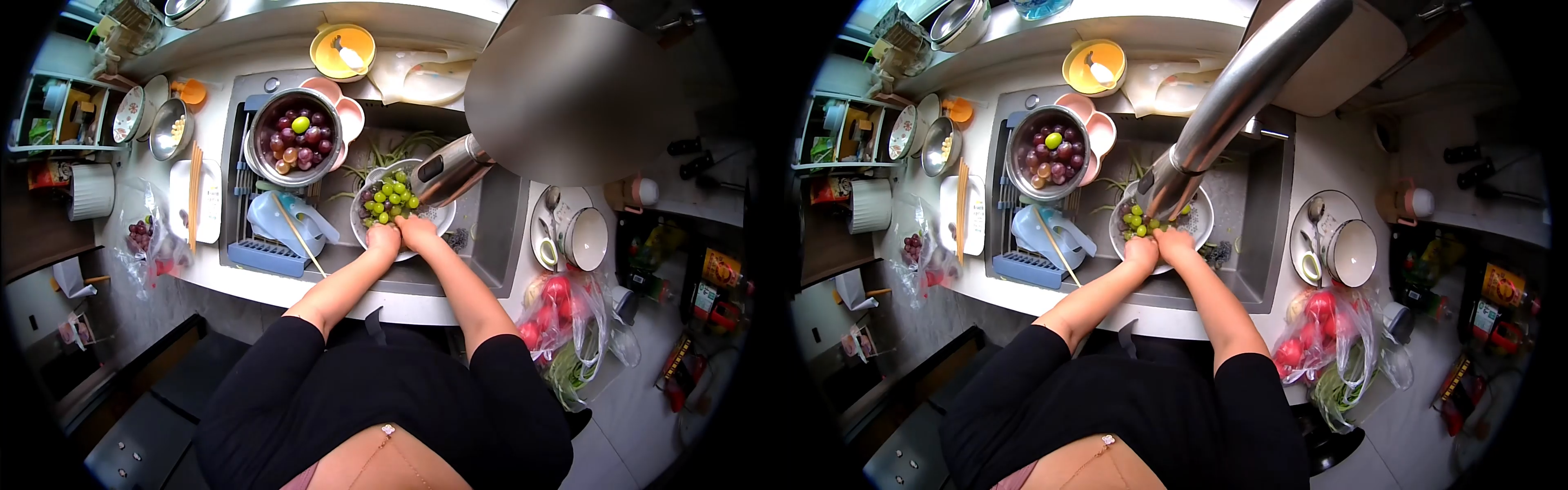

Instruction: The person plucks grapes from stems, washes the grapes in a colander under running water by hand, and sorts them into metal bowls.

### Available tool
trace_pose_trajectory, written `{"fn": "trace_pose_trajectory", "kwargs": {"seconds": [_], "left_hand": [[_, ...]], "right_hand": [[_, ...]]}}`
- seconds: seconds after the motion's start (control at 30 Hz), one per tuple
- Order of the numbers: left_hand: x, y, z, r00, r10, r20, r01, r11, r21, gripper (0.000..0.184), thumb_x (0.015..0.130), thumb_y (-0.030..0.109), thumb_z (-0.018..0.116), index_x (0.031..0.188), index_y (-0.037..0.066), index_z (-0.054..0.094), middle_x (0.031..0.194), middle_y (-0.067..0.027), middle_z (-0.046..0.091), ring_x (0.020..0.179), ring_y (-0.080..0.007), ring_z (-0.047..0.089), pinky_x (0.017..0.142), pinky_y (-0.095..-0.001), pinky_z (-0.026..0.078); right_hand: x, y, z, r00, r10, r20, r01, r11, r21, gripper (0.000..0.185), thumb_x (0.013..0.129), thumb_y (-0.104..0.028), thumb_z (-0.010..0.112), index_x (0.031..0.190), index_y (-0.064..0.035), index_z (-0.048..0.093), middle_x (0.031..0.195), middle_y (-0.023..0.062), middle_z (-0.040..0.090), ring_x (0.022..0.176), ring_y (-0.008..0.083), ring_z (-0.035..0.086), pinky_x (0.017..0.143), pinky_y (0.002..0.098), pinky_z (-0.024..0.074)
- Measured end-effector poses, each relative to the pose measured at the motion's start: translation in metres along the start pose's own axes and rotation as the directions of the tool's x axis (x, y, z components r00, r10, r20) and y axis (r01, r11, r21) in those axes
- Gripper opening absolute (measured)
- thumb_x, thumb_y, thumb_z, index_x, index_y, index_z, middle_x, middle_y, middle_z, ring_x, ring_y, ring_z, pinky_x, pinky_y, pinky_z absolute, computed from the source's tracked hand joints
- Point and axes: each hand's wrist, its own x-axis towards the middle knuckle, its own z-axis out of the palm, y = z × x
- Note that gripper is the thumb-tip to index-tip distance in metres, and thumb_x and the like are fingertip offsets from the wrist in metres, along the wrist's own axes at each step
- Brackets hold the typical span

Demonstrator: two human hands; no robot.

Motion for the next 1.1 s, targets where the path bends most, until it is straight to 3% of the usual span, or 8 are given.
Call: {"fn": "trace_pose_trajectory", "kwargs": {"seconds": [0.07, 0.27, 0.47, 0.6, 0.87, 0.93, 0.97, 1.1], "left_hand": [[0.011, -0.005, 0.016, 1.000, 0.004, 0.028, -0.003, 1.000, -0.013, 0.024, 0.086, 0.018, 0.047, 0.097, 0.011, 0.068, 0.098, -0.0039, 0.067, 0.084, -0.0230, 0.065, 0.049, -0.0416, 0.051], [0.009, -0.011, 0.007, 0.999, -0.011, 0.044, 0.014, 0.997, -0.073, 0.023, 0.084, 0.015, 0.049, 0.093, 0.010, 0.070, 0.093, -0.0073, 0.069, 0.085, -0.0222, 0.067, 0.063, -0.0362, 0.053], [-0.002, -0.020, -0.006, 0.996, 0.060, -0.058, -0.073, 0.963, -0.260, 0.019, 0.083, 0.015, 0.050, 0.088, 0.010, 0.068, 0.091, -0.0102, 0.068, 0.084, -0.0260, 0.066, 0.069, -0.0390, 0.053], [0.003, -0.019, 0.001, 0.989, 0.116, -0.091, -0.139, 0.938, -0.317, 0.018, 0.081, 0.020, 0.054, 0.089, 0.010, 0.067, 0.091, -0.0132, 0.067, 0.087, -0.0287, 0.065, 0.072, -0.0405, 0.052], [0.010, -0.043, -0.008, 0.989, 0.140, -0.055, -0.144, 0.788, -0.598, 0.031, 0.071, 0.030, 0.063, 0.093, 0.008, 0.064, 0.091, -0.0163, 0.065, 0.087, -0.0304, 0.064, 0.076, -0.0414, 0.050], [-0.006, -0.062, -0.030, 0.980, 0.125, -0.156, -0.198, 0.694, -0.692, 0.029, 0.073, 0.027, 0.061, 0.094, 0.007, 0.063, 0.086, -0.0170, 0.066, 0.078, -0.0284, 0.065, 0.072, -0.0386, 0.051], [-0.011, -0.071, -0.038, 0.987, 0.087, -0.135, -0.161, 0.557, -0.815, 0.026, 0.076, 0.024, 0.058, 0.096, 0.008, 0.062, 0.081, -0.0147, 0.065, 0.068, -0.0246, 0.064, 0.063, -0.0363, 0.050], [-0.009, -0.098, -0.062, 1.000, -0.004, 0.022, 0.022, 0.095, -0.995, 0.018, 0.086, 0.020, 0.045, 0.095, 0.009, 0.057, 0.062, -0.0012, 0.052, 0.043, -0.0112, 0.050, 0.035, -0.0271, 0.037]], "right_hand": [[0.008, -0.001, 0.013, 0.998, -0.055, -0.031, 0.055, 0.998, -0.009, 0.028, 0.089, -0.026, 0.041, 0.109, -0.0176, 0.058, 0.110, 0.0168, 0.059, 0.100, 0.0339, 0.059, 0.081, 0.0429, 0.0486], [0.031, 0.001, 0.040, 0.994, -0.083, -0.068, 0.089, 0.991, 0.102, 0.031, 0.090, -0.026, 0.036, 0.109, -0.0154, 0.058, 0.105, 0.0178, 0.062, 0.097, 0.0338, 0.060, 0.083, 0.0438, 0.0476], [0.040, 0.006, 0.040, 0.993, 0.118, -0.015, -0.113, 0.976, 0.188, 0.028, 0.081, -0.023, 0.059, 0.104, -0.0089, 0.054, 0.105, 0.0172, 0.062, 0.098, 0.0344, 0.059, 0.082, 0.0435, 0.0478], [0.033, 0.019, 0.026, 1.000, 0.013, 0.014, -0.015, 0.992, 0.125, 0.046, 0.068, -0.024, 0.073, 0.105, -0.0108, 0.049, 0.099, 0.0156, 0.063, 0.095, 0.0339, 0.060, 0.078, 0.0424, 0.0484], [0.017, 0.043, 0.005, 0.985, -0.090, -0.148, 0.146, 0.893, 0.426, 0.040, 0.071, -0.014, 0.070, 0.101, -0.0115, 0.044, 0.083, 0.0101, 0.060, 0.073, 0.0272, 0.061, 0.061, 0.0384, 0.0483], [0.011, 0.041, -0.006, 0.984, -0.093, -0.154, 0.166, 0.799, 0.578, 0.037, 0.074, -0.012, 0.069, 0.101, -0.0117, 0.043, 0.078, 0.0056, 0.058, 0.067, 0.0216, 0.059, 0.053, 0.0351, 0.0478], [0.002, 0.039, -0.016, 0.997, -0.065, -0.047, 0.079, 0.686, 0.724, 0.032, 0.079, -0.012, 0.066, 0.101, -0.0128, 0.043, 0.074, -0.0004, 0.053, 0.064, 0.0122, 0.053, 0.045, 0.0284, 0.0431], [0.009, 0.044, -0.016, 0.988, -0.154, 0.021, 0.041, 0.385, 0.922, 0.022, 0.084, -0.017, 0.061, 0.099, -0.0156, 0.045, 0.073, -0.0029, 0.052, 0.064, 0.0074, 0.052, 0.044, 0.0236, 0.0365]]}}
